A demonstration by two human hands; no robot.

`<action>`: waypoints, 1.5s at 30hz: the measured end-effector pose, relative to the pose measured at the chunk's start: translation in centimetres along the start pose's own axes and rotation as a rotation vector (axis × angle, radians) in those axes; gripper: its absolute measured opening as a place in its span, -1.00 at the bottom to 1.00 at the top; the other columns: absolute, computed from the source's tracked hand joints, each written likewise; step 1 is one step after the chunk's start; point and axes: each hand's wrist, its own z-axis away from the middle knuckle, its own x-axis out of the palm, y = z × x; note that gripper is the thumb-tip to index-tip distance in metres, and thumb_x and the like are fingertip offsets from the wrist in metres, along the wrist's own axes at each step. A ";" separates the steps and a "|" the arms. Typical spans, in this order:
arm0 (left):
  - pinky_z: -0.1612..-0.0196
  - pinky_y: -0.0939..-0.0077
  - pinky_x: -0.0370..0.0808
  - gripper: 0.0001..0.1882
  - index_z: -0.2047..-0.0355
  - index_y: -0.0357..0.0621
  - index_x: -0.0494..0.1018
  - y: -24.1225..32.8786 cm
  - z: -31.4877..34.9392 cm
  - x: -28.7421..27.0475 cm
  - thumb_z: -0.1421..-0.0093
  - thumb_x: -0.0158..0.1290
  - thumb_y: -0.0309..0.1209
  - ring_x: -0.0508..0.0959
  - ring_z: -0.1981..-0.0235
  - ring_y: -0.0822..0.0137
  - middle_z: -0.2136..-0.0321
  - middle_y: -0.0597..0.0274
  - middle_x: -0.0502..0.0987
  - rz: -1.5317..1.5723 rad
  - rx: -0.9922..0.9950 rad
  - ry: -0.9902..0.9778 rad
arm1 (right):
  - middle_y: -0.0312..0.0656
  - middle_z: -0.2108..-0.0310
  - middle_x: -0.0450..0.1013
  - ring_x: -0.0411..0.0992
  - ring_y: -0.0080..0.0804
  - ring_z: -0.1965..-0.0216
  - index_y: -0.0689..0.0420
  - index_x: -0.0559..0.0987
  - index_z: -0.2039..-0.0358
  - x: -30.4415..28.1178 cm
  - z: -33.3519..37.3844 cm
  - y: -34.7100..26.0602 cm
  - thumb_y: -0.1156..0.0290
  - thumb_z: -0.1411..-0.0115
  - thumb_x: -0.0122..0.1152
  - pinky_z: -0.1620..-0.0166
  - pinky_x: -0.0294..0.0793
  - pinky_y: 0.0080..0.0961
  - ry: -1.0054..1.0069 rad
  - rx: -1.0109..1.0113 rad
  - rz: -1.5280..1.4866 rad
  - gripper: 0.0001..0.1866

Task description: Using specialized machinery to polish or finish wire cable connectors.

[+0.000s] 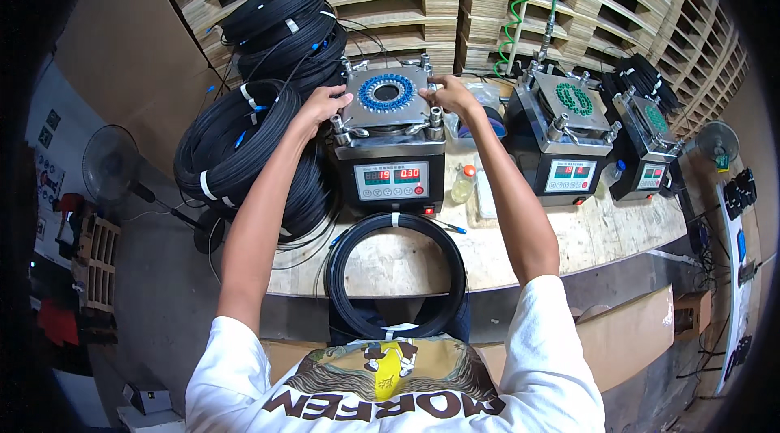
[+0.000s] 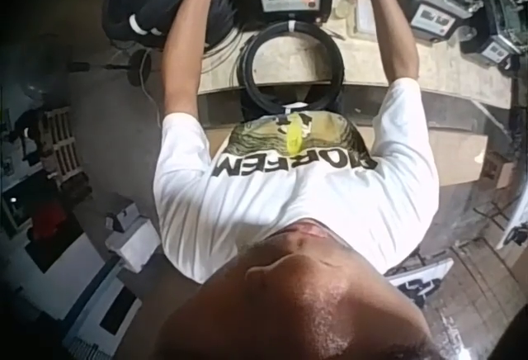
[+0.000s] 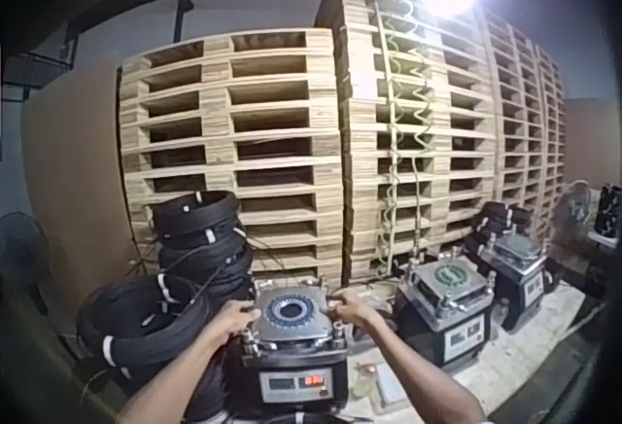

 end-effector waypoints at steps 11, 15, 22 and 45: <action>0.17 0.33 0.52 -0.76 0.04 -0.30 0.48 -0.3 11.6 2.0 -0.30 -0.02 -0.53 0.57 0.20 0.13 0.19 0.00 0.51 0.012 0.750 0.602 | -0.17 0.60 0.45 0.34 -0.53 0.58 0.21 0.57 0.03 1.7 5.9 3.5 0.37 -0.22 0.19 0.48 0.33 -0.47 0.428 -0.311 0.071 -0.67; 0.06 0.24 0.47 -0.76 0.08 -0.33 0.48 -5.3 20.1 4.8 -0.32 -0.13 -0.58 0.55 0.14 -0.01 0.18 -0.08 0.50 -0.200 0.580 0.381 | -0.14 0.67 0.32 0.29 -0.46 0.63 0.21 0.54 0.21 5.4 14.3 4.9 0.56 -0.19 0.07 0.50 0.29 -0.41 0.507 -0.325 0.125 -0.84; -0.02 0.13 0.41 -0.65 0.02 -0.38 0.45 -15.0 20.7 8.9 -0.41 -0.16 -0.33 0.48 0.10 -0.21 0.10 -0.21 0.46 -0.281 0.340 0.066 | 0.11 0.39 0.45 0.40 0.05 0.29 0.19 0.65 0.20 13.2 21.6 15.0 0.55 -0.12 0.13 0.15 0.40 -0.14 0.305 -0.076 0.378 -0.76; 0.06 0.38 0.48 -0.61 0.06 -0.30 0.50 -17.2 19.5 7.2 -0.34 0.04 -0.20 0.60 0.16 0.21 0.21 -0.02 0.61 -0.059 -0.031 -0.273 | -0.23 0.49 0.50 0.36 -0.56 0.48 0.34 0.54 0.18 10.3 19.6 13.3 0.46 -0.32 0.15 0.37 0.39 -0.50 -0.219 0.048 0.121 -0.82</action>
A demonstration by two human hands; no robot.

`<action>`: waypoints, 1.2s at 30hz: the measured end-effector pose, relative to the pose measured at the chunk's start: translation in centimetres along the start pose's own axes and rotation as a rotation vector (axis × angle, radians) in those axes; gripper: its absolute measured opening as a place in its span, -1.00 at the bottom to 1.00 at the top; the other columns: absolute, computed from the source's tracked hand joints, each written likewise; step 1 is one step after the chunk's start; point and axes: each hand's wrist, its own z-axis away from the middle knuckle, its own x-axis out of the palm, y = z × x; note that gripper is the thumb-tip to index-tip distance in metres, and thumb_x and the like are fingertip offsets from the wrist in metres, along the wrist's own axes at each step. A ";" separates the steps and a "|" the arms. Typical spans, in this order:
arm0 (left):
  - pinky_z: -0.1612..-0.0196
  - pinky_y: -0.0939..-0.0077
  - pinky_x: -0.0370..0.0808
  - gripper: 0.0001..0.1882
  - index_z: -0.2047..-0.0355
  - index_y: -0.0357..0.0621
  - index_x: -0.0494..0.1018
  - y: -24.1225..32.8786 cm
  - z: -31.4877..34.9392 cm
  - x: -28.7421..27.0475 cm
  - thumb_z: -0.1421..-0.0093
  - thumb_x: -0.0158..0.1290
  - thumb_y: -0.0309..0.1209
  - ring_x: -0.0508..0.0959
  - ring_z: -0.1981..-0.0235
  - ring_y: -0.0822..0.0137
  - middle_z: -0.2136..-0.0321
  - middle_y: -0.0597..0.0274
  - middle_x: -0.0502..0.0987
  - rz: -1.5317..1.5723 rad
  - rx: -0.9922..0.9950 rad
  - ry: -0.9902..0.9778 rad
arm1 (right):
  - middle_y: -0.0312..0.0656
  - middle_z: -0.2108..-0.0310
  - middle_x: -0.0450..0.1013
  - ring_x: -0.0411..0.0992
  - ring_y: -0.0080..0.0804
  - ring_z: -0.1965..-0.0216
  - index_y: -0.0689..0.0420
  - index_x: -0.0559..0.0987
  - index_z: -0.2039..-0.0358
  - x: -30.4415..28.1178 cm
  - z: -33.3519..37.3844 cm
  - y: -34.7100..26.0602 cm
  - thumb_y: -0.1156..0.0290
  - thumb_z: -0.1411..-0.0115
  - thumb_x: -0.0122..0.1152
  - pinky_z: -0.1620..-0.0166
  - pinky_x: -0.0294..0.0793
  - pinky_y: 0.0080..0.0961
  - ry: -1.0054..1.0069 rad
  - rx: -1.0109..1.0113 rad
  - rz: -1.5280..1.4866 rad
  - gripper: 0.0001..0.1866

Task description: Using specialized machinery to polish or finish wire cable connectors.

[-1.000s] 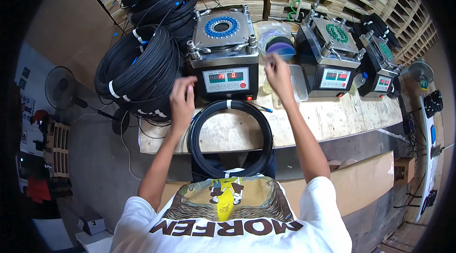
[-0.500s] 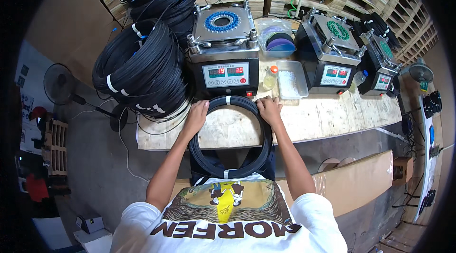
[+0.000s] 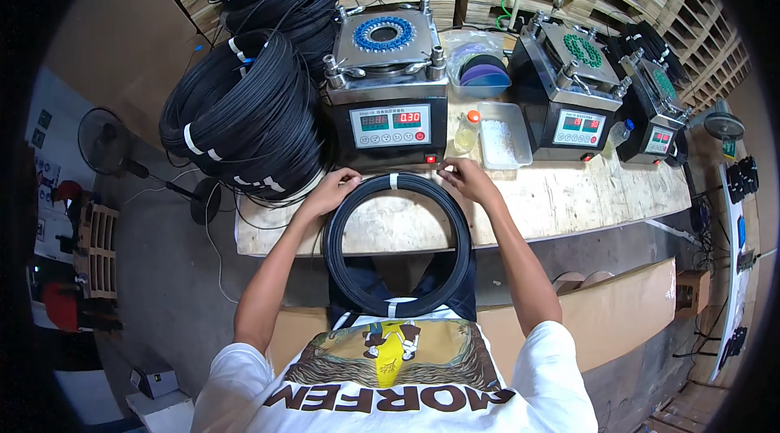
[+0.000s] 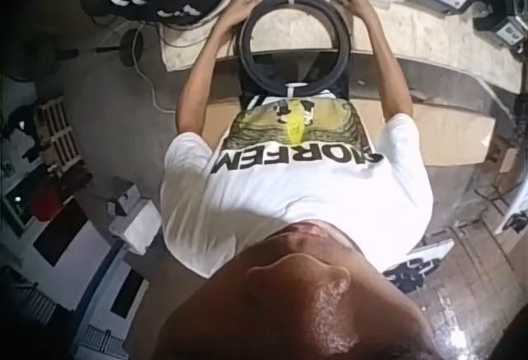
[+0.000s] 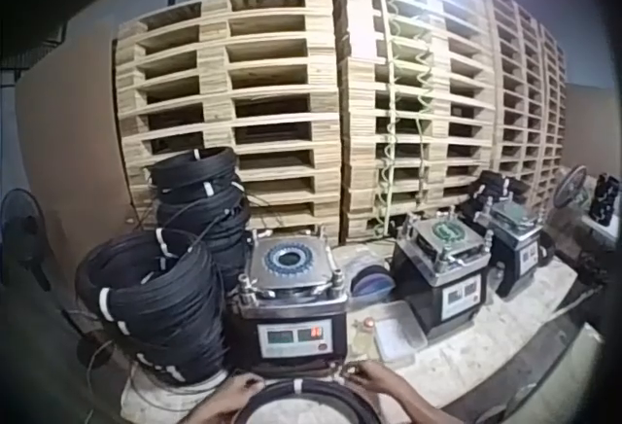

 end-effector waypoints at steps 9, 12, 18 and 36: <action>0.06 0.36 0.51 -0.68 0.00 -0.29 0.51 4.5 -1.5 -1.0 -0.25 0.08 -0.44 0.64 0.18 0.17 0.18 -0.06 0.63 -0.228 0.218 -0.092 | -0.22 0.50 0.54 0.44 -0.57 0.47 0.30 0.61 0.26 0.2 -2.4 -6.0 0.55 -0.15 0.31 0.34 0.44 -0.53 0.042 -0.179 -0.123 -0.85; 0.07 0.33 0.51 -0.70 0.05 -0.25 0.54 4.8 -1.4 -1.1 -0.19 0.11 -0.53 0.64 0.19 0.15 0.18 -0.05 0.63 -0.210 0.220 -0.097 | -0.29 0.48 0.54 0.41 -0.65 0.50 0.23 0.60 0.20 0.2 -2.4 -5.9 0.54 -0.12 0.34 0.39 0.42 -0.63 -0.033 -0.088 -0.182 -0.79; 0.21 0.47 0.50 -0.56 -0.07 -0.18 0.46 7.8 -0.7 -1.9 -0.15 0.12 -0.57 0.55 0.39 0.41 0.43 0.16 0.58 -0.136 0.211 -0.114 | -0.24 0.41 0.53 0.46 -0.59 0.43 0.28 0.54 0.13 1.5 -0.6 -6.1 0.50 -0.21 0.30 0.34 0.44 -0.67 0.078 -0.113 -1.032 -0.76; 0.24 0.67 0.52 -0.66 -0.11 -0.24 0.48 11.5 0.0 1.4 -0.37 0.04 -0.38 0.51 0.32 0.59 0.28 0.38 0.46 0.696 0.391 0.064 | -0.38 0.36 0.44 0.31 -0.70 0.41 0.24 0.57 0.14 2.2 1.8 -11.3 0.34 -0.38 0.11 0.32 0.31 -0.72 0.252 -0.239 -0.860 -0.77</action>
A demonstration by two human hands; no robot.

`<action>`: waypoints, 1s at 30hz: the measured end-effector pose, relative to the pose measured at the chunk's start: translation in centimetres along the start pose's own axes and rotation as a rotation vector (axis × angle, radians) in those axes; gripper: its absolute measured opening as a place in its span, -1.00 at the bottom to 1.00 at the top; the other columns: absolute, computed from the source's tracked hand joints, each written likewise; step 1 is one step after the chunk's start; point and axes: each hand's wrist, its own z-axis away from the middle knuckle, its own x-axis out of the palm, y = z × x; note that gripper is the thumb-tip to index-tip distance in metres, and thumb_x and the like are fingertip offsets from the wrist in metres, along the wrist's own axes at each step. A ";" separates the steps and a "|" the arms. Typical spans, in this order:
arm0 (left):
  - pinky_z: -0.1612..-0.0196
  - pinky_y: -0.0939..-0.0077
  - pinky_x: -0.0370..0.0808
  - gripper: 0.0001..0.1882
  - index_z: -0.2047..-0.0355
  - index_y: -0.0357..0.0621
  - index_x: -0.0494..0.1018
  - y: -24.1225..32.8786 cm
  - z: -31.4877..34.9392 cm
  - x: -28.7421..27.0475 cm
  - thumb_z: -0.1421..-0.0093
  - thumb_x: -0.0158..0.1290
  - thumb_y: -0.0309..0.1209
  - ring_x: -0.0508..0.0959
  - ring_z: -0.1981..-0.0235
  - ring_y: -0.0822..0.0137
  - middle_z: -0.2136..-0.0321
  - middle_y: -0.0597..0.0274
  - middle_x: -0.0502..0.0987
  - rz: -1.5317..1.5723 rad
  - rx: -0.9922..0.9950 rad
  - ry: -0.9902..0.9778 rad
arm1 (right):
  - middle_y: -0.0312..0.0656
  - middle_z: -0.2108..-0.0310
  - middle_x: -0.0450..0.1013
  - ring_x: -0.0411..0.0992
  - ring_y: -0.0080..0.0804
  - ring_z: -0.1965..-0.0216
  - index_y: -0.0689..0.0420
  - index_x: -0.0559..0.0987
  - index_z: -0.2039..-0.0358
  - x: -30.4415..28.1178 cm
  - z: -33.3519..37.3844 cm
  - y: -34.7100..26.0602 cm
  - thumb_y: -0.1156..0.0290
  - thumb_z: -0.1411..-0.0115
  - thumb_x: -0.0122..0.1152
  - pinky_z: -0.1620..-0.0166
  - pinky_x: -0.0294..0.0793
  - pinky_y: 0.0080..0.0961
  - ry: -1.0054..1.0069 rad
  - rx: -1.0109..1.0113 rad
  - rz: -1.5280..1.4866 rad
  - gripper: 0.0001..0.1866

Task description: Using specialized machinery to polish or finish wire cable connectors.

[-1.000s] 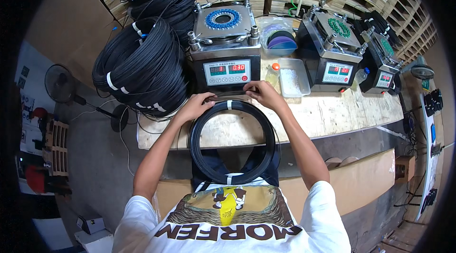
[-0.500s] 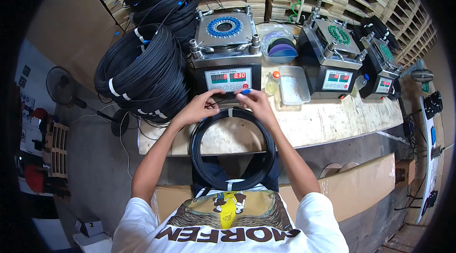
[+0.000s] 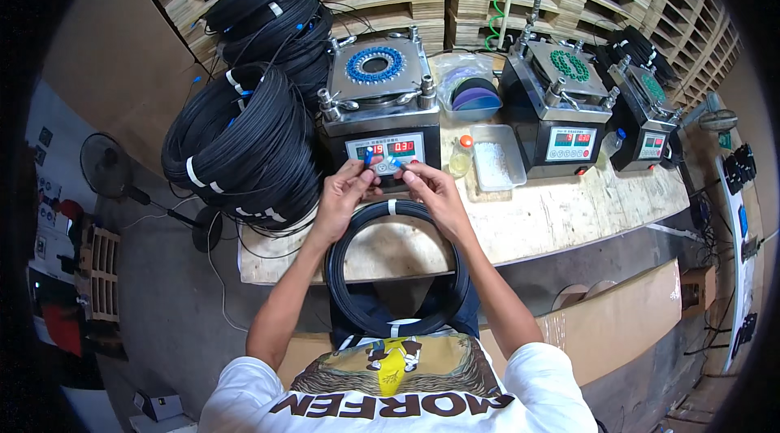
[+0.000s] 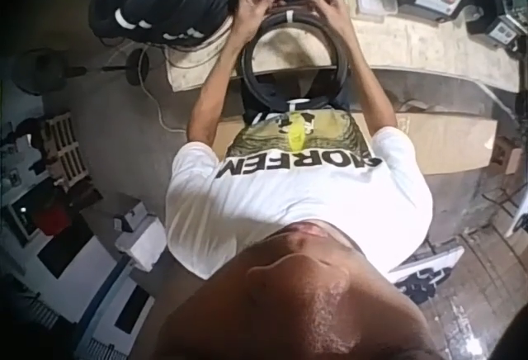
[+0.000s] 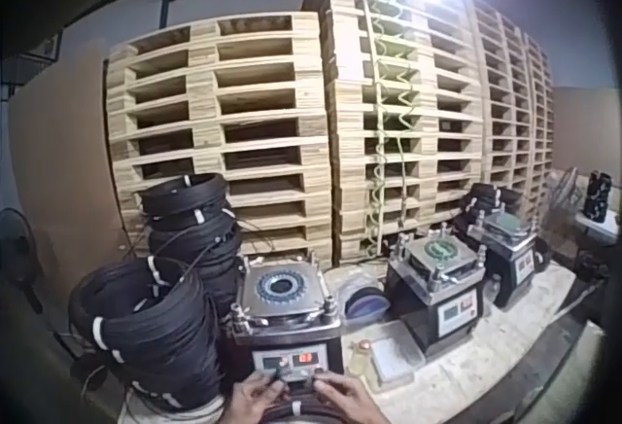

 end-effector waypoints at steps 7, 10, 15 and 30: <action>-0.05 0.55 0.46 -0.65 -0.06 -0.32 0.49 -0.5 0.6 4.3 -0.34 0.08 -0.38 0.48 0.01 0.48 -0.11 0.24 0.38 0.101 0.088 0.070 | -0.41 0.51 0.41 0.27 -0.74 0.52 0.24 0.59 0.17 2.2 1.9 1.4 0.31 -0.37 0.14 0.44 0.24 -0.74 0.054 0.044 -0.185 -0.76; 0.09 0.67 0.46 -0.64 -0.05 -0.33 0.49 -0.2 1.1 5.2 -0.34 0.09 -0.35 0.48 0.09 0.56 -0.08 0.31 0.42 0.104 0.073 0.074 | -0.41 0.51 0.42 0.27 -0.73 0.52 0.26 0.60 0.17 3.5 2.5 1.0 0.34 -0.35 0.16 0.44 0.26 -0.73 0.136 0.001 -0.190 -0.77; 0.34 0.72 0.42 -0.70 -0.04 -0.16 0.53 -0.7 2.1 6.0 -0.37 0.05 -0.33 0.53 0.15 0.57 0.05 0.36 0.56 0.227 -0.047 0.144 | -0.38 0.52 0.40 0.27 -0.69 0.51 0.29 0.61 0.05 4.2 3.1 2.0 0.36 -0.37 0.13 0.45 0.23 -0.70 0.203 -0.093 -0.114 -0.71; 0.50 0.72 0.38 -0.55 -0.10 -0.22 0.48 1.3 2.3 5.6 -0.33 0.09 -0.18 0.59 0.31 0.54 0.15 0.11 0.64 0.199 -0.018 0.035 | -0.27 0.46 0.50 0.39 -0.63 0.44 0.35 0.65 0.18 3.6 4.3 0.9 0.42 -0.30 0.21 0.37 0.37 -0.66 0.076 -0.057 -0.028 -0.76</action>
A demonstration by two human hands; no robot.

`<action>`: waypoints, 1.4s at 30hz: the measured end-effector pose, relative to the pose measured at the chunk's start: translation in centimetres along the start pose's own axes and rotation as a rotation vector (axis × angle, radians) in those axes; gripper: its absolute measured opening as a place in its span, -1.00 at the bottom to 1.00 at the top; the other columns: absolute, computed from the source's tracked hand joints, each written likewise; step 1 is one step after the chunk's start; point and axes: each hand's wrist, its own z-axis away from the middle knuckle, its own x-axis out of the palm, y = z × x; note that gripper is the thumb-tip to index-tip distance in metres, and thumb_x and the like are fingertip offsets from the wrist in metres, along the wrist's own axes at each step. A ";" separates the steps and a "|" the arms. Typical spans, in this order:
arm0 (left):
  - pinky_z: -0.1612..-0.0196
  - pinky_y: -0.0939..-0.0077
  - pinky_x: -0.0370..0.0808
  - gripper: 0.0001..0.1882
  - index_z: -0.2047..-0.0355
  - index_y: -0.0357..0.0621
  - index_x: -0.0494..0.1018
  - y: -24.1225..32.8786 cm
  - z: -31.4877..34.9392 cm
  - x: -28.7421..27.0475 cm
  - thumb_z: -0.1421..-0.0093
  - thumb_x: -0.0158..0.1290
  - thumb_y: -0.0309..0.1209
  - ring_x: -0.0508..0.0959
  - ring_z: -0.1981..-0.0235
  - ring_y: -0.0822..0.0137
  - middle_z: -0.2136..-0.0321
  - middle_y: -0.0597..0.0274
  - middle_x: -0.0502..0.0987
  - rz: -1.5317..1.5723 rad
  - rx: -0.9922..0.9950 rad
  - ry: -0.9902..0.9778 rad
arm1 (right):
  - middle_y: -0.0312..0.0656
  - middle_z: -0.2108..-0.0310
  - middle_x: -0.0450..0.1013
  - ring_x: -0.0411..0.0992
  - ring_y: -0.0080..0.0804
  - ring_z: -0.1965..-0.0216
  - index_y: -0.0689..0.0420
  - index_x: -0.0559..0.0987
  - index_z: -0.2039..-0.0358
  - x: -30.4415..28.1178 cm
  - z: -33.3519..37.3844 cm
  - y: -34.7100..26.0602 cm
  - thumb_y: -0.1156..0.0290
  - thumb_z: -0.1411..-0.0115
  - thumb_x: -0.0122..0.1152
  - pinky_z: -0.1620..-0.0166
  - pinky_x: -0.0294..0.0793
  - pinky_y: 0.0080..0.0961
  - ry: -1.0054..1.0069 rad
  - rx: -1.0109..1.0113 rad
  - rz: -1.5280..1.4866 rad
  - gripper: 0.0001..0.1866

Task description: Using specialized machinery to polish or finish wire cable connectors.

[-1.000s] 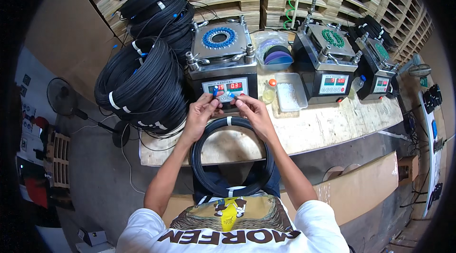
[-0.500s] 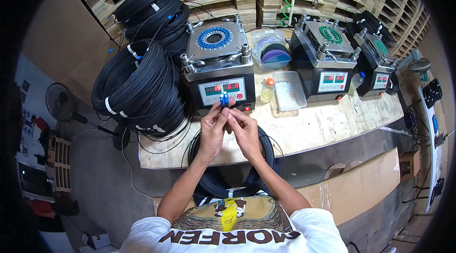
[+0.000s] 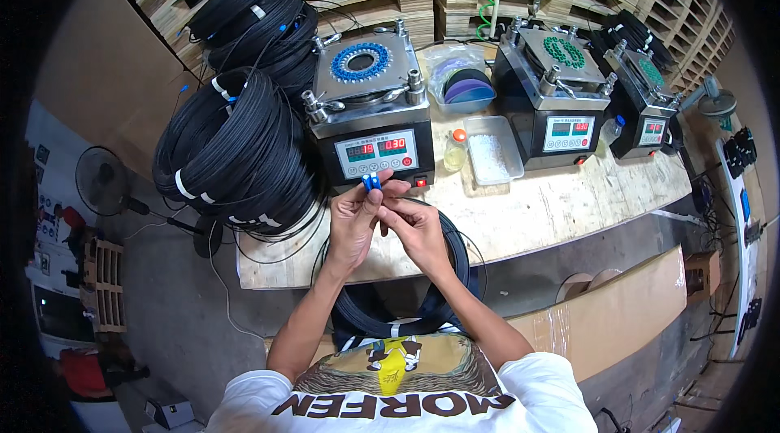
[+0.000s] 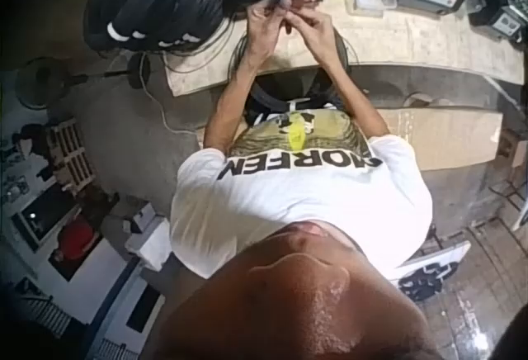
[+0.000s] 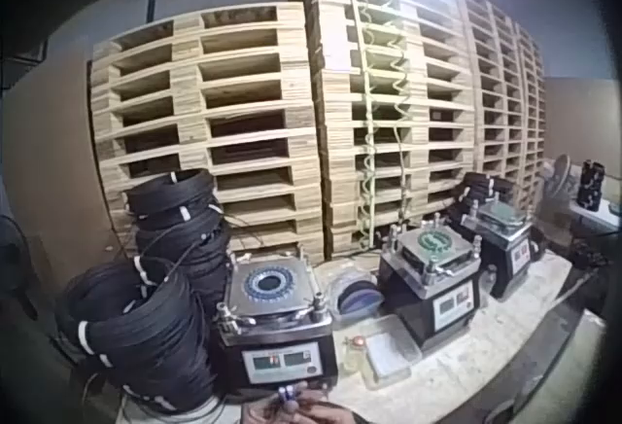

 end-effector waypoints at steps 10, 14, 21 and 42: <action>0.37 0.66 0.58 -0.46 -0.07 -0.31 0.47 0.8 0.3 -0.4 -0.26 0.14 -0.10 0.64 0.26 0.37 0.26 0.08 0.65 0.055 0.011 -0.066 | -0.23 0.42 0.54 0.41 -0.60 0.46 0.37 0.64 0.26 -0.1 0.4 -0.3 0.43 -0.29 0.21 0.35 0.40 -0.62 -0.061 0.029 -0.064 -0.79; 0.46 0.64 0.57 -0.49 -0.02 -0.33 0.50 2.1 0.4 -0.6 -0.26 0.14 -0.12 0.64 0.34 0.38 0.31 0.08 0.64 0.020 -0.039 -0.116 | -0.25 0.44 0.54 0.41 -0.60 0.45 0.34 0.65 0.28 -0.5 0.8 0.0 0.41 -0.30 0.20 0.36 0.40 -0.62 -0.103 0.046 -0.052 -0.79; 0.52 0.71 0.45 -0.63 0.17 -0.33 0.55 1.8 0.4 0.0 -0.34 0.07 -0.19 0.51 0.50 0.58 0.43 0.26 0.60 -0.106 -0.021 -0.089 | -0.26 0.39 0.55 0.41 -0.61 0.40 0.31 0.63 0.24 -0.8 1.2 -0.6 0.41 -0.28 0.23 0.31 0.43 -0.58 -0.119 0.061 0.063 -0.80; 0.53 0.75 0.15 -0.66 0.26 -0.25 0.46 1.2 0.7 0.8 -0.40 0.00 -0.16 0.22 0.57 0.67 0.57 0.47 0.33 -0.211 -0.070 -0.085 | 0.07 0.42 0.57 0.56 0.02 0.31 0.23 0.64 0.39 -30.1 -13.4 9.4 0.66 0.05 0.19 0.24 0.55 -0.23 0.059 -0.144 1.409 -0.82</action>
